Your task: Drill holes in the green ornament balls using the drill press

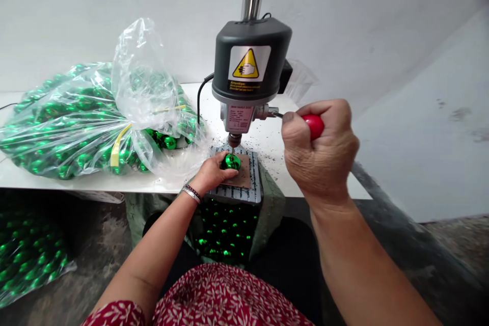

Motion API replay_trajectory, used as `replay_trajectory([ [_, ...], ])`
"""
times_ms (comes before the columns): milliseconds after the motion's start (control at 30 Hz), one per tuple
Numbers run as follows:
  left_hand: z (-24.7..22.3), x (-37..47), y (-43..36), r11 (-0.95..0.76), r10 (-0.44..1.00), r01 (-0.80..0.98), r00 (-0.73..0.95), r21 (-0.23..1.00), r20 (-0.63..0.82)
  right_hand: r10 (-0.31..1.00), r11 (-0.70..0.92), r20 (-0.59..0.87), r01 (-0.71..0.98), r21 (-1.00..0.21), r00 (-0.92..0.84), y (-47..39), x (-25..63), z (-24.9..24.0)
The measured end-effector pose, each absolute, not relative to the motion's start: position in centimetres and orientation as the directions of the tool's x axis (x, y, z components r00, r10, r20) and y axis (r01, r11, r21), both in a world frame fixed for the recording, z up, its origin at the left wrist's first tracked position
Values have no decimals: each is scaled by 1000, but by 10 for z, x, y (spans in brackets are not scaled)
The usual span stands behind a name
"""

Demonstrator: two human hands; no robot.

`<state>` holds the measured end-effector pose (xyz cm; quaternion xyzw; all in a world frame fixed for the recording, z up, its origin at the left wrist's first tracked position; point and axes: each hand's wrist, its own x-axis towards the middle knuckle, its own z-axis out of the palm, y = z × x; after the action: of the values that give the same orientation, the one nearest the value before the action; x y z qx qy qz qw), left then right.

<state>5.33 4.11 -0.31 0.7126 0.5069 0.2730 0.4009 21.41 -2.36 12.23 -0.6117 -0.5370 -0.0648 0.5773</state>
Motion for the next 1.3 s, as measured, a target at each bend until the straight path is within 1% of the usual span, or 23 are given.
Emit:
replay_trajectory([
  [267,-3,55,39,-143,949,507,314,850,-28,503,230,748,767,-599,434,-25,210,103],
  [533,-5,54,40,-180,945,503,327,845,7,359,285,865,841,-459,351,-21,212,80],
  [700,-7,52,40,-204,939,478,342,854,33,311,324,909,868,-377,278,-21,214,63],
  [800,-8,52,39,-226,936,466,347,855,59,303,358,918,862,-359,256,-21,214,57],
  [900,-8,52,39,-227,941,490,332,842,61,313,383,896,821,-423,315,-17,214,72],
  [1000,-9,54,38,-208,953,527,301,824,48,376,380,853,779,-499,364,-9,215,111],
  [1033,-9,54,37,-202,955,531,292,823,46,435,368,816,752,-547,381,-6,215,126],
  [1100,-8,51,32,-208,954,510,294,834,58,550,281,718,716,-639,426,-1,216,150],
  [1167,-6,44,24,-245,933,457,350,855,81,610,206,644,692,-692,462,2,217,165],
  [1200,-4,39,20,-278,908,429,408,859,90,621,184,624,686,-704,474,3,217,169],
  [1300,6,19,9,-372,797,386,599,844,78,620,168,617,686,-708,485,3,216,168],
])
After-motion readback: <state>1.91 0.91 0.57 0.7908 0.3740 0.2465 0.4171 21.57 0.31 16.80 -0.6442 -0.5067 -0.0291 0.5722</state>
